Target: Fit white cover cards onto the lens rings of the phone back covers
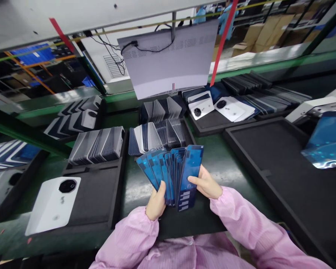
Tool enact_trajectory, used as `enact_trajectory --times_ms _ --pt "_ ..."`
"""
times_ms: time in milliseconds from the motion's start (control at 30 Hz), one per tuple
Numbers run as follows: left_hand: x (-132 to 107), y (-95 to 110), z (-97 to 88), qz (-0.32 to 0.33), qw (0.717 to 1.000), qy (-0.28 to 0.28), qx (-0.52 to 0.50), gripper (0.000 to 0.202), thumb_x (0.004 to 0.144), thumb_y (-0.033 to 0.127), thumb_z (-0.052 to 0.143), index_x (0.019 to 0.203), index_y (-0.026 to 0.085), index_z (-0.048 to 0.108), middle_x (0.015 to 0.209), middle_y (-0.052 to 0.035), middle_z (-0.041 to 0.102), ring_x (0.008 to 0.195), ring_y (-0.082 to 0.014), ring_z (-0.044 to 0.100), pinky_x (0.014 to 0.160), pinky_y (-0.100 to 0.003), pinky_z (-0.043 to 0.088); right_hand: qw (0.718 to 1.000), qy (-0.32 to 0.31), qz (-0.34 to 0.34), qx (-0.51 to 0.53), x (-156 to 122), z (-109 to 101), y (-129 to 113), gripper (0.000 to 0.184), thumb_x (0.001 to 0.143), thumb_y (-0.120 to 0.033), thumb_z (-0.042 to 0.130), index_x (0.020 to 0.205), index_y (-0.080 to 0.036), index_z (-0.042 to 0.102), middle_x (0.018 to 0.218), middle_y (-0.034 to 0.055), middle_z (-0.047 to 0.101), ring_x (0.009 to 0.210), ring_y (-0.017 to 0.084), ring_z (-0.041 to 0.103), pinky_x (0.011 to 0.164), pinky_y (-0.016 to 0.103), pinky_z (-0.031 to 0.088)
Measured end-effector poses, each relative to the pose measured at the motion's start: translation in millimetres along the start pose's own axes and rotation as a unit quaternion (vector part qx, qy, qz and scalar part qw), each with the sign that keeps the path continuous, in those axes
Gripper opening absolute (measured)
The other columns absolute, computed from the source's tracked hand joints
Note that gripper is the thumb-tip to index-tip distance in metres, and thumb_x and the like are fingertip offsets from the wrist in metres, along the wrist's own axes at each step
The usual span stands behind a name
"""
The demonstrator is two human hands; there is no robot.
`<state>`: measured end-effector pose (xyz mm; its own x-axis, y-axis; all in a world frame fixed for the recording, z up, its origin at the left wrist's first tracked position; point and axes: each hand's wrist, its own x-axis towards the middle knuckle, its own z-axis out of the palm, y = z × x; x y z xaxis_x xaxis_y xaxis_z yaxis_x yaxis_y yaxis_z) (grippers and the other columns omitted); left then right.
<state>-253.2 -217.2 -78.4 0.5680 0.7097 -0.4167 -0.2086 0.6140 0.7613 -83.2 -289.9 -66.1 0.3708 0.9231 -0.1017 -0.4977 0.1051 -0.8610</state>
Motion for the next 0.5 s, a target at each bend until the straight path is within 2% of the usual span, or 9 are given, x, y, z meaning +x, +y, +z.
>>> enact_trajectory --times_ms 67,200,300,400,500 --pt "0.7 2.6 0.9 -0.01 1.0 0.002 -0.024 0.072 0.075 0.059 0.065 0.134 0.019 0.052 0.132 -0.0128 0.06 0.134 -0.0283 0.041 0.116 -0.041 0.027 1.0 0.008 -0.002 0.009 0.9 -1.1 0.6 0.055 0.063 -0.028 0.083 0.109 -0.026 0.053 0.107 0.0025 0.069 0.092 0.02 0.068 0.085 0.038 0.055" --pt "1.3 7.1 6.5 0.02 0.999 0.005 -0.038 0.073 0.075 0.05 0.07 0.139 0.025 0.045 0.138 -0.0084 0.055 0.135 -0.0262 0.041 0.116 -0.041 0.026 0.999 0.03 -0.026 0.028 0.3 -5.6 -1.9 0.05 0.065 -0.031 0.082 0.106 -0.027 0.053 0.106 0.0018 0.069 0.094 0.021 0.067 0.087 0.042 0.054" --pt "0.9 4.9 9.4 0.028 0.999 -0.019 -0.022 0.074 0.076 0.046 0.071 0.141 0.025 0.042 0.14 -0.0092 0.053 0.136 -0.025 0.041 0.116 -0.041 0.025 0.999 0.019 -0.032 0.023 -1.3 -4.5 -2.3 0.053 0.064 -0.031 0.082 0.108 -0.028 0.052 0.106 0.0017 0.069 0.092 0.02 0.067 0.086 0.041 0.054" --pt "0.8 0.9 8.6 0.022 0.999 -0.033 -0.003 0.071 0.079 0.05 0.066 0.141 0.023 0.042 0.14 -0.0106 0.052 0.135 -0.0248 0.042 0.116 -0.04 0.027 0.999 0.014 -0.031 0.009 -2.1 -1.2 -0.7 0.057 0.063 -0.03 0.083 0.11 -0.027 0.051 0.105 0.0021 0.069 0.089 0.018 0.067 0.083 0.037 0.056" --pt "1.8 -0.1 4.8 0.004 1.0 0.002 0.018 0.068 0.082 0.058 0.057 0.138 0.021 0.046 0.137 -0.0118 0.056 0.132 -0.0261 0.046 0.113 -0.042 0.032 0.998 0.04 -0.043 0.005 -1.8 -1.7 -0.3 0.056 0.063 -0.032 0.083 0.109 -0.027 0.051 0.111 0.003 0.067 0.096 0.02 0.066 0.088 0.04 0.054"
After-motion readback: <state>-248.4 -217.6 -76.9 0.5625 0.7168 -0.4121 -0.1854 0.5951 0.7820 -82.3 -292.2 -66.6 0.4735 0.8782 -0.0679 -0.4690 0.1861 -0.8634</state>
